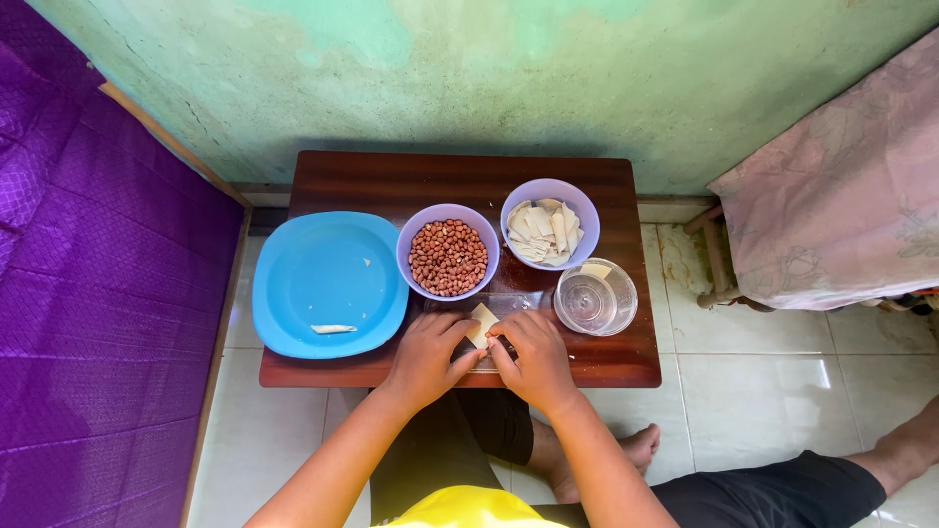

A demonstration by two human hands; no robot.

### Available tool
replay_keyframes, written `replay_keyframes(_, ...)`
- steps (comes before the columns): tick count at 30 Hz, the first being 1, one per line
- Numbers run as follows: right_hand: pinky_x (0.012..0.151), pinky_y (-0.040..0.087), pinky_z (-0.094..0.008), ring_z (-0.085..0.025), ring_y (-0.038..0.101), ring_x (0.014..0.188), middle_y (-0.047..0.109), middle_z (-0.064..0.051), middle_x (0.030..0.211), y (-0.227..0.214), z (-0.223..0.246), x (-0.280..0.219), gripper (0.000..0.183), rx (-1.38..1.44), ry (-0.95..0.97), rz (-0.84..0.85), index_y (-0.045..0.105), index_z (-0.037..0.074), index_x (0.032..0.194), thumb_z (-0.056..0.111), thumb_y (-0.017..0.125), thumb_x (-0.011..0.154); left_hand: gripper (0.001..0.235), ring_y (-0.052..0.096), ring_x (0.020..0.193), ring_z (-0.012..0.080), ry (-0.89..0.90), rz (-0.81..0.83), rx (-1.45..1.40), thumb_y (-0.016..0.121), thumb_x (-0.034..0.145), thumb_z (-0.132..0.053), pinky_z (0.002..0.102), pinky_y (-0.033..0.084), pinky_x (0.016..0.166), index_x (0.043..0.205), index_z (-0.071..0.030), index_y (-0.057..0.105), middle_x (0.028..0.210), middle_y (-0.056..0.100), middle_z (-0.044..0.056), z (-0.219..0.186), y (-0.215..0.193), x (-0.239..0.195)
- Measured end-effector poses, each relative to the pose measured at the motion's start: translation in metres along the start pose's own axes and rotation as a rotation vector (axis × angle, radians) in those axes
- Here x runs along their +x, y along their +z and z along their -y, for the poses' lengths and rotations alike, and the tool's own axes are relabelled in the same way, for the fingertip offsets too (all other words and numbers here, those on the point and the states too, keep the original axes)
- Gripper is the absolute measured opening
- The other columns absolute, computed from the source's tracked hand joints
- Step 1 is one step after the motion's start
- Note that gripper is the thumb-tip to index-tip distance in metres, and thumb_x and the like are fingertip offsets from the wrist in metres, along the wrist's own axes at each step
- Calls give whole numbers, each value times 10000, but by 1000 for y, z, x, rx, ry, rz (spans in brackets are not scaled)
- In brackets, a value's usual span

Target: The person sits on the floor and wraps peanuts in thin, square sheets. They pick up a sheet, place a peanut in the center, and fold the sheet into a small packet. The wrapped peanuts are placed into a blue bowl.

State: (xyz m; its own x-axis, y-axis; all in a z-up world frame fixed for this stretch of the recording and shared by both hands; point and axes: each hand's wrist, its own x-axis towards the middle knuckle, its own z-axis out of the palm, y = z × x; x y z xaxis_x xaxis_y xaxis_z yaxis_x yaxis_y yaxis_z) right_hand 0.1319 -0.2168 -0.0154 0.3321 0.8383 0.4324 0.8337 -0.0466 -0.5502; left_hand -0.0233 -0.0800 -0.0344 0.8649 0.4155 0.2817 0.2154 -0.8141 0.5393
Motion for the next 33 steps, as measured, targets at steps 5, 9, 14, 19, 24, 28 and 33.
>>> replay_keyframes(5,788,539,-408,-282,686,928,662,-28,847,3,-9,6,46,-16,-11,8,709,177,936,212,683,919,342,686,1103,312,15,-29,37,760,891,-354,467,486,1013,1185,-183,722,1136,724,89,1,1,5)
replay_keyframes(9,797,535,-406,-278,686,934,662,-28,853,8,-19,13,39,-41,-39,-8,705,182,939,212,694,916,371,687,1119,316,29,-28,59,764,881,-335,481,450,1061,1206,-162,719,1153,726,105,2,-3,15)
replay_keyframes(14,837,546,-418,-287,687,992,687,-43,892,12,-22,16,51,0,-30,-26,727,168,951,186,689,922,375,663,1194,319,-56,50,31,742,917,-327,494,399,1134,1250,-154,719,1215,715,127,-3,-8,22)
replay_keyframes(19,852,542,-423,-286,680,1017,688,-41,907,14,-23,16,51,-19,-16,-73,735,165,958,193,708,924,388,648,1227,337,-73,52,-25,749,914,-316,512,383,1152,1260,-143,715,1232,710,141,-2,-10,21)
replay_keyframes(24,791,549,-391,-267,688,903,697,-29,880,13,-19,16,52,-57,-15,-112,748,167,950,191,708,928,381,656,1210,332,-80,41,-86,787,885,-291,512,400,1146,1230,-140,732,1195,720,142,4,-8,21)
replay_keyframes(28,755,555,-379,-258,685,854,688,-19,853,18,-22,16,57,-74,2,-117,752,177,947,201,704,927,370,665,1196,317,-73,34,-76,793,885,-301,501,411,1141,1210,-134,735,1169,724,128,5,-8,21)
replay_keyframes(33,713,564,-370,-256,688,816,690,-30,832,16,-20,14,76,-87,-6,-91,762,174,911,242,729,899,357,664,1173,322,-66,13,-33,817,853,-331,503,436,1121,1140,-127,753,1118,712,129,6,-1,16)
